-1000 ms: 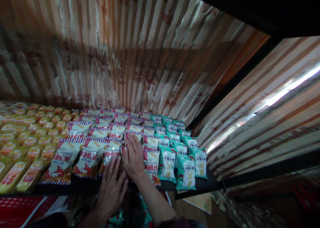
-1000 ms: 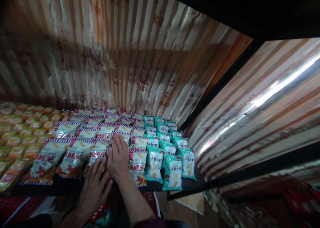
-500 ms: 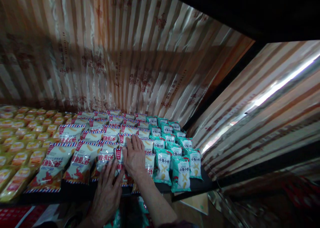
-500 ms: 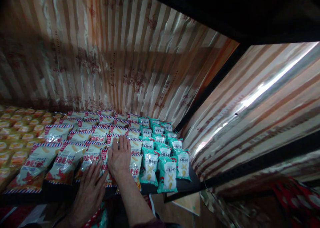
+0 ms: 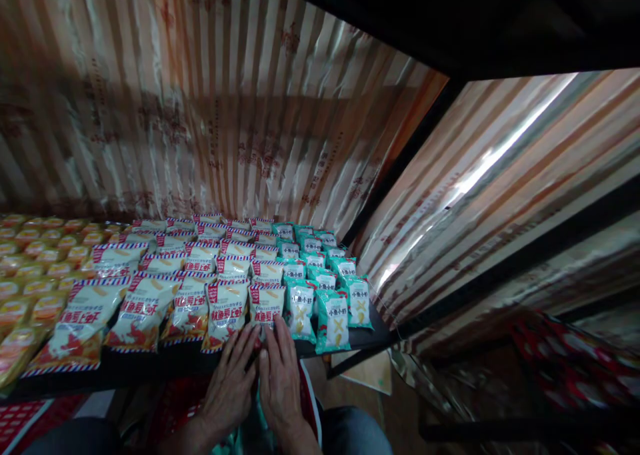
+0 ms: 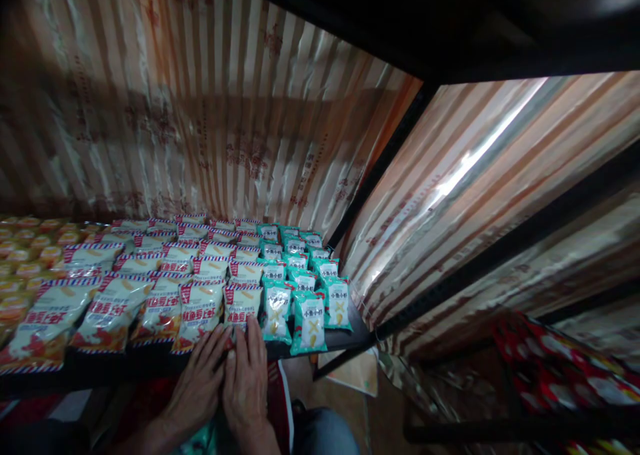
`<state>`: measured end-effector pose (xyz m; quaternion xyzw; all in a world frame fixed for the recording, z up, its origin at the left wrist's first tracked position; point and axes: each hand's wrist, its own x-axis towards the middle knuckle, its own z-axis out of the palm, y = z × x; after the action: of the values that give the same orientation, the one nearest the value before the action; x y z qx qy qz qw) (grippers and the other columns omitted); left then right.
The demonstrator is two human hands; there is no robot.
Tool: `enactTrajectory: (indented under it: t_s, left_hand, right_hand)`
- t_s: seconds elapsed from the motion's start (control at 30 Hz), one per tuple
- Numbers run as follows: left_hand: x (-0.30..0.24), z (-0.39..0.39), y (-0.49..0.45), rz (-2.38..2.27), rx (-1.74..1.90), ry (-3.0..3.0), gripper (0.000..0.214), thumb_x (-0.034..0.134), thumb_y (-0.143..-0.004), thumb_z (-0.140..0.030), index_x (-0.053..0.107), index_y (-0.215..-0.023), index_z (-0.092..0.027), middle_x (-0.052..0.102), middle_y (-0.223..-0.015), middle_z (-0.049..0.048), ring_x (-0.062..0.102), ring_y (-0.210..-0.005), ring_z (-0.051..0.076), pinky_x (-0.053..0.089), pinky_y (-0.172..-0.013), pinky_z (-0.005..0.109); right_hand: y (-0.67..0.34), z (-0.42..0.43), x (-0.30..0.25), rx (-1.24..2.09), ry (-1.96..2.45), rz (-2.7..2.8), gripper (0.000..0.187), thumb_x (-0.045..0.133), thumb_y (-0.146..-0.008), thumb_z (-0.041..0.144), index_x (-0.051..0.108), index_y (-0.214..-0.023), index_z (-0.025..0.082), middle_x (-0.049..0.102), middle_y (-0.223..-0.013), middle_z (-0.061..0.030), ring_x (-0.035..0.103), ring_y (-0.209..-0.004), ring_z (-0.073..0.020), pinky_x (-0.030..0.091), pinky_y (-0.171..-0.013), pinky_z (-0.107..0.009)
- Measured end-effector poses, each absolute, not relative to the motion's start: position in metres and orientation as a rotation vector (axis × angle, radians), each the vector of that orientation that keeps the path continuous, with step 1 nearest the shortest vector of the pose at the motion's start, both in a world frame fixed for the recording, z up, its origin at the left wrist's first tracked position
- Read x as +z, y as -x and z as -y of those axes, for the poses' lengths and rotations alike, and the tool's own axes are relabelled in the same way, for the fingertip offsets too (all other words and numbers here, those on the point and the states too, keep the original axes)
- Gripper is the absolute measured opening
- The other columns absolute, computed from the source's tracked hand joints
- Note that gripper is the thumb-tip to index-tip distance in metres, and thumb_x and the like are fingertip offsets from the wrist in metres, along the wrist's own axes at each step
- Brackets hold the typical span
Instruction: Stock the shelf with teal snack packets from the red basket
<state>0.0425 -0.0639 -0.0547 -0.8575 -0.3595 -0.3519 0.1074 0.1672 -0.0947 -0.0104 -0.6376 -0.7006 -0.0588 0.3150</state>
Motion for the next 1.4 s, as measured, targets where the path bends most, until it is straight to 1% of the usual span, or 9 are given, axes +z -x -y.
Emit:
enactTrajectory:
  t_s: [0.13,0.33,0.53,0.73,0.83,0.93,1.07,1.27,1.4]
  left_hand:
    - [-0.051,0.061,-0.043,1.061,-1.053,2.544,0.045,0.049,-0.087,-0.029,0.050,-0.132,-0.024,0.031,-0.151,0.0093,0.027,-0.139,0.027,0.015,-0.114,0.047]
    - [-0.047,0.057,-0.043,1.100,-1.074,2.565,0.040,0.046,-0.089,-0.028,0.054,-0.128,-0.025,0.039,-0.147,0.0081,0.025,-0.140,0.024,0.014,-0.115,0.046]
    - [-0.043,0.054,-0.046,1.097,-1.082,2.581,0.037,0.042,-0.091,-0.027,0.058,-0.124,-0.023,0.046,-0.143,0.0073,0.028,-0.139,0.022,0.010,-0.115,0.046]
    - [-0.045,0.055,-0.046,1.111,-1.117,2.545,0.041,0.039,-0.092,-0.029,0.054,-0.129,-0.020,0.049,-0.140,0.0092,0.028,-0.139,0.021,0.011,-0.116,0.044]
    - [-0.044,0.056,-0.046,1.101,-1.131,2.537,0.042,0.039,-0.092,-0.028,0.051,-0.131,-0.018,0.048,-0.141,0.0105,0.027,-0.139,0.021,0.010,-0.116,0.044]
    - [-0.042,0.056,-0.045,1.114,-1.144,2.528,0.043,0.042,-0.091,-0.028,0.050,-0.132,-0.018,0.044,-0.143,0.0119,0.027,-0.140,0.024,0.013,-0.115,0.045]
    - [-0.042,0.057,-0.044,1.123,-1.109,2.509,0.045,0.043,-0.090,-0.028,0.049,-0.134,-0.019,0.040,-0.146,0.0120,0.025,-0.140,0.026,0.016,-0.114,0.046]
    - [-0.040,0.058,-0.042,1.118,-1.072,2.571,0.046,0.047,-0.089,-0.030,0.048,-0.135,-0.023,0.038,-0.148,0.0099,0.022,-0.141,0.026,0.013,-0.115,0.046]
    - [-0.042,0.059,-0.041,1.098,-1.064,2.567,0.046,0.047,-0.089,-0.029,0.048,-0.135,-0.023,0.037,-0.148,0.0095,0.021,-0.141,0.027,0.014,-0.115,0.047]
  right_hand:
    - [-0.168,0.095,-0.016,-0.132,1.664,1.827,0.048,0.040,-0.094,0.024,0.035,-0.142,0.021,0.030,-0.151,-0.0117,0.032,-0.137,-0.0254,0.043,-0.104,-0.047]
    - [-0.167,0.090,-0.023,-0.123,1.657,1.746,0.047,0.040,-0.094,0.023,0.038,-0.141,0.020,0.028,-0.151,-0.0126,0.032,-0.137,-0.0257,0.042,-0.104,-0.048]
    - [-0.171,0.086,-0.025,-0.130,1.656,1.769,0.047,0.039,-0.094,0.022,0.037,-0.141,0.021,0.031,-0.150,-0.0122,0.033,-0.136,-0.0244,0.042,-0.104,-0.047]
    - [-0.175,0.089,-0.025,-0.116,1.651,1.782,0.046,0.037,-0.095,0.024,0.037,-0.141,0.021,0.032,-0.150,-0.0122,0.035,-0.136,-0.0238,0.042,-0.103,-0.044]
    - [-0.176,0.090,-0.029,-0.130,1.633,1.779,0.048,0.038,-0.095,0.025,0.035,-0.142,0.020,0.030,-0.150,-0.0127,0.034,-0.136,-0.0245,0.042,-0.103,-0.044]
    - [-0.175,0.093,-0.033,-0.149,1.629,1.761,0.050,0.038,-0.095,0.027,0.031,-0.144,0.019,0.028,-0.151,-0.0137,0.032,-0.137,-0.0260,0.042,-0.102,-0.045]
    - [-0.174,0.093,-0.030,-0.144,1.625,1.704,0.048,0.037,-0.095,0.028,0.033,-0.143,0.019,0.030,-0.150,-0.0135,0.032,-0.137,-0.0263,0.042,-0.102,-0.046]
    - [-0.174,0.088,-0.019,-0.111,1.611,1.697,0.049,0.034,-0.096,0.026,0.029,-0.144,0.018,0.027,-0.151,-0.0145,0.029,-0.138,-0.0257,0.040,-0.103,-0.049]
    - [-0.174,0.090,-0.022,-0.088,1.603,1.710,0.047,0.035,-0.096,0.026,0.032,-0.142,0.019,0.027,-0.151,-0.0134,0.030,-0.138,-0.0244,0.040,-0.104,-0.047]
